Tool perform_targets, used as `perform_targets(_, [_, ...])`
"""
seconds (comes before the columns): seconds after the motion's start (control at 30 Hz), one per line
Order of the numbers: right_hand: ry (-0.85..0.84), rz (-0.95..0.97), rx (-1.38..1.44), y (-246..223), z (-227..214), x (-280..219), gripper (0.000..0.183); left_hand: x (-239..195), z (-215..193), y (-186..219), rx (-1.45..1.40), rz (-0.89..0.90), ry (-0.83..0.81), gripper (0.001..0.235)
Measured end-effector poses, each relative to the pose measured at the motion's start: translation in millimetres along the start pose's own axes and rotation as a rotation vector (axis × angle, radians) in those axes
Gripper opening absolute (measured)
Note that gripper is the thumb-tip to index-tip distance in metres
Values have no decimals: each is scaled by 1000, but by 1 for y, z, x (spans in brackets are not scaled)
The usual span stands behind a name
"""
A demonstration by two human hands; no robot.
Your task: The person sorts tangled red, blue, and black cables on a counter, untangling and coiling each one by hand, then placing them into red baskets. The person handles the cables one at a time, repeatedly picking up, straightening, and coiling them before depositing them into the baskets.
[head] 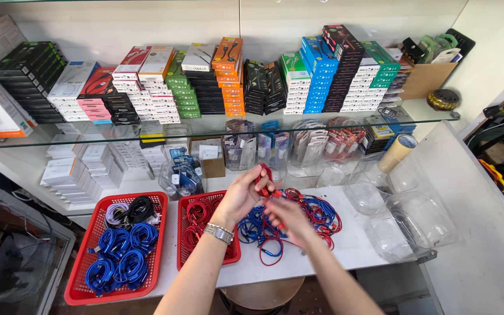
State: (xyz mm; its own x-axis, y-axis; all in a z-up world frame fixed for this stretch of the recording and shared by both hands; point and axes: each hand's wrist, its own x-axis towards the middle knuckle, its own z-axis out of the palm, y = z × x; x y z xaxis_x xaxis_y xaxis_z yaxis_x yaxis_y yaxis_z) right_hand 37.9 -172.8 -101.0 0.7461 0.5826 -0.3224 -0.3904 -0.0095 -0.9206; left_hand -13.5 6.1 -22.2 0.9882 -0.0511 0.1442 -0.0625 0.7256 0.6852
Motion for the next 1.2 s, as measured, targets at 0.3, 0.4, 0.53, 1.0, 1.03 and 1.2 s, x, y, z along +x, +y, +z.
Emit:
perform_targets(0.3, [64, -431, -436, -48, 33, -38, 16, -9, -18, -14, 1115, 120, 233, 26])
perform_targets(0.4, [132, -452, -542, -59, 32, -42, 23, -13, -20, -13, 632, -240, 87, 30])
perform_targets(0.53, [-3, -431, -321, -52, 29, -40, 38, -15, -19, -11, 447, -335, 81, 31])
perform_targets(1.0, [399, -789, -739, -38, 27, -38, 30, -33, -27, -62, 646, -44, 374, 22])
perform_targets(1.03, [431, -925, -920, -40, 30, -43, 28, -33, -32, -62, 653, -47, 374, 22])
perform_targets(1.2, [319, -798, -1016, -60, 42, -52, 19, -30, -42, -68, 904, -18, 380, 22])
